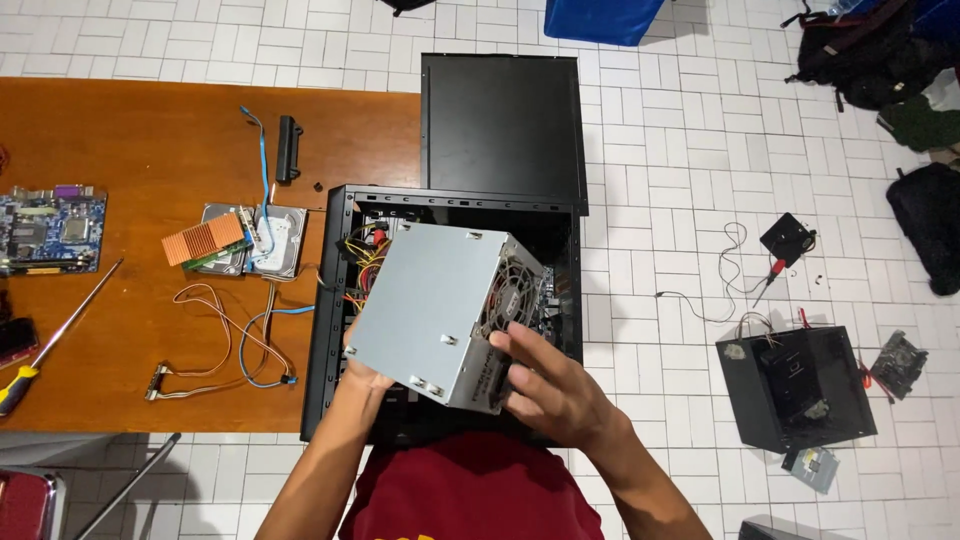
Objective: Installing a power supply unit into a computer case and securing it with screws using a screwdriver.
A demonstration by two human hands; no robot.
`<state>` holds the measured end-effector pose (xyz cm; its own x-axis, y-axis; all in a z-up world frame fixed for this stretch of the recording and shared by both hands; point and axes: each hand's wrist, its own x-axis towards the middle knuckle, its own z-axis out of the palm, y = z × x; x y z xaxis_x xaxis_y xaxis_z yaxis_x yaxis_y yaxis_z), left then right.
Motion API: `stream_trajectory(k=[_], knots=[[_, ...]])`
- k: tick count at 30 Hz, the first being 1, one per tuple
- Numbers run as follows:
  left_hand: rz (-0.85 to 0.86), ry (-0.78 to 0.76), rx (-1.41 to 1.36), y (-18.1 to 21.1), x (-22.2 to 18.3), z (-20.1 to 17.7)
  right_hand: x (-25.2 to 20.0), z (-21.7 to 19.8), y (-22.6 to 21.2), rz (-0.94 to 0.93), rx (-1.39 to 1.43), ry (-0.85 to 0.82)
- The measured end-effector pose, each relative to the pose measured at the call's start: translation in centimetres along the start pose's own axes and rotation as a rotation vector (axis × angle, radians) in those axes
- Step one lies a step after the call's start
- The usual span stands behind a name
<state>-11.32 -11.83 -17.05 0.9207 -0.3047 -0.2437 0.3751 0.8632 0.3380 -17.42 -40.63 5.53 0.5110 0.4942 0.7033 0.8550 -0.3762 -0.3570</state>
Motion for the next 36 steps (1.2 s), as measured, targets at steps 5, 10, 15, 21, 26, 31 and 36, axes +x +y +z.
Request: stream_trajectory(k=[5, 10, 15, 21, 26, 31, 36], knots=[[-0.019, 0.063, 0.002, -0.6, 0.9, -3.5, 0.9, -0.2, 0.2, 0.061, 0.000, 0.017], [-0.044, 0.008, 0.207, 1.2, -0.9, 6.6, 2.3, -0.9, 1.5, 0.181, -0.182, -0.023], [0.089, -0.198, 0.761, 4.3, -3.3, 16.1, 1.7, -1.5, 2.8, 0.388, -0.008, 0.070], [0.180, -0.382, 1.258, 5.4, -3.6, 19.4, -3.9, 1.6, 5.2, 0.897, 0.403, 0.172], [0.036, -0.319, 1.471, 5.2, -3.6, 19.4, -7.8, 4.2, 7.1, 1.169, 0.635, 0.211], [-0.069, -0.188, 1.438, 3.6, -1.9, 19.1, -3.8, 4.2, 4.2, 1.588, 0.616, 0.157], [-0.166, 0.054, 1.130, 1.7, -0.8, 14.5, -10.4, 4.7, 7.3, 1.489, 0.762, 0.145]])
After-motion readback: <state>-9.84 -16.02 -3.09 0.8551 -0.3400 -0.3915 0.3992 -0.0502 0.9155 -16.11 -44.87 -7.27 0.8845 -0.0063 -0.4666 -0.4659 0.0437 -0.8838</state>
